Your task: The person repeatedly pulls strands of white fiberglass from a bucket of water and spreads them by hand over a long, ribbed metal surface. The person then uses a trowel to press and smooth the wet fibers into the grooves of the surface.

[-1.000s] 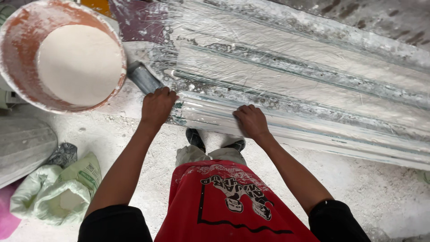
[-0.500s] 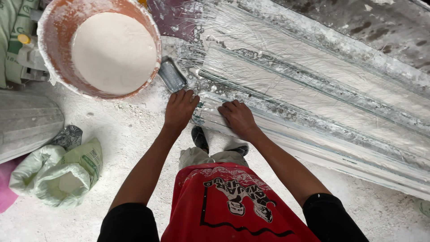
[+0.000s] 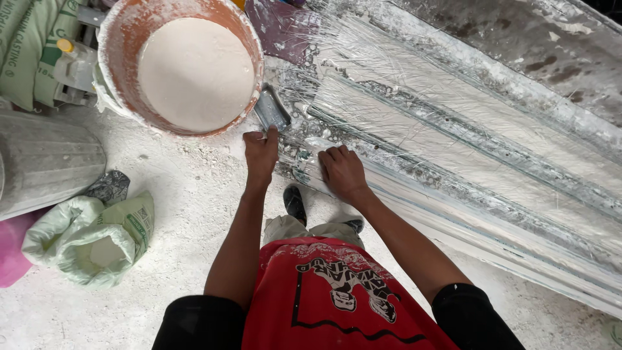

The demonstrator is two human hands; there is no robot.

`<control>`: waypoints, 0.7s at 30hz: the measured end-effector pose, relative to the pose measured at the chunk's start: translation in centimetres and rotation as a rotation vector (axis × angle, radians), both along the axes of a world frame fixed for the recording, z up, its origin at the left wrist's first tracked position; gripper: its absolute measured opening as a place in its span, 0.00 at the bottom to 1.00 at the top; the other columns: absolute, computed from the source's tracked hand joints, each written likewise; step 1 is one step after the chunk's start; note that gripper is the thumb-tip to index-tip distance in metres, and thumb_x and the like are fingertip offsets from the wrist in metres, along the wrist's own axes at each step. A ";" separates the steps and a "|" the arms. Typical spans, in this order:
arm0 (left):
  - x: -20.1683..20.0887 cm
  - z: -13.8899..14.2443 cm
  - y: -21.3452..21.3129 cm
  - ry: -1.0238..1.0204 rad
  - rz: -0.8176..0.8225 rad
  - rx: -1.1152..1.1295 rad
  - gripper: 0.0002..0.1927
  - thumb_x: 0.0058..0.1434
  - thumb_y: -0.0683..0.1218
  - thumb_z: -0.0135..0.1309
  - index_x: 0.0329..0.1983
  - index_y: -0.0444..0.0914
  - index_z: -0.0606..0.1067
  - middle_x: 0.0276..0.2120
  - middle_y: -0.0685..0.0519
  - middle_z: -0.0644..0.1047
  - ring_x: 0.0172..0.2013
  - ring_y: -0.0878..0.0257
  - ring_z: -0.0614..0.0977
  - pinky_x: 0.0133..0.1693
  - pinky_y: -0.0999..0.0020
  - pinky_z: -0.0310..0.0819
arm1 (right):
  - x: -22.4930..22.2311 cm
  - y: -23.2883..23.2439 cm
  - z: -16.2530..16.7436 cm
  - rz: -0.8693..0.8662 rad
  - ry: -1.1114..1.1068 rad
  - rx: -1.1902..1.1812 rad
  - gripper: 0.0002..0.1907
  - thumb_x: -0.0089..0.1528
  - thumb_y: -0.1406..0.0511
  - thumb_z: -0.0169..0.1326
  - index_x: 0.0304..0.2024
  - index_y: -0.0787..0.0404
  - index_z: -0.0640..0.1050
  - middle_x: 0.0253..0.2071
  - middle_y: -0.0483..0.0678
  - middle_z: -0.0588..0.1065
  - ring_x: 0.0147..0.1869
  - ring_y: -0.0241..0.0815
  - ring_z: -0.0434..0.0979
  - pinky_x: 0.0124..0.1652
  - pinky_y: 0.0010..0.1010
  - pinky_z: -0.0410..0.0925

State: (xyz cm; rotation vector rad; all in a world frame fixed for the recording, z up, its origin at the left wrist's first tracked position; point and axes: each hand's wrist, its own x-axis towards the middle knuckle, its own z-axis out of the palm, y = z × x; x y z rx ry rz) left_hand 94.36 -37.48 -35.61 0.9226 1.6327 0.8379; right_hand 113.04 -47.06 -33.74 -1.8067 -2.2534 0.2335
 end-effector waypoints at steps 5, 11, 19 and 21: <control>-1.4 0.6 1.6 0.018 0.031 -0.007 0.19 0.61 0.50 0.57 0.47 0.31 0.75 0.31 0.43 0.82 0.29 0.55 0.82 0.33 0.54 0.77 | -0.6 0.2 0.7 -0.035 0.048 -0.006 0.11 0.59 0.66 0.58 0.44 0.59 0.80 0.43 0.50 0.77 0.47 0.51 0.74 0.43 0.43 0.69; -4.9 1.9 0.2 0.527 0.013 0.213 0.15 0.65 0.50 0.54 0.50 0.38 0.79 0.35 0.45 0.85 0.35 0.48 0.86 0.38 0.51 0.80 | -0.2 -0.5 1.1 -0.082 0.221 0.066 0.12 0.59 0.68 0.57 0.45 0.62 0.80 0.43 0.53 0.76 0.45 0.53 0.73 0.44 0.44 0.70; -13.4 1.3 -3.3 0.613 0.163 0.465 0.09 0.74 0.44 0.53 0.52 0.38 0.79 0.39 0.45 0.84 0.37 0.56 0.88 0.35 0.62 0.84 | 0.1 -1.5 0.6 -0.179 0.334 0.030 0.13 0.60 0.68 0.54 0.48 0.63 0.80 0.45 0.55 0.77 0.48 0.55 0.73 0.48 0.44 0.69; -15.7 1.6 -4.0 0.235 0.312 0.391 0.11 0.73 0.45 0.53 0.54 0.36 0.76 0.43 0.46 0.81 0.40 0.57 0.86 0.35 0.64 0.85 | 0.4 -1.6 0.4 -0.208 0.347 -0.008 0.13 0.61 0.67 0.54 0.48 0.63 0.80 0.46 0.56 0.76 0.49 0.56 0.73 0.49 0.45 0.69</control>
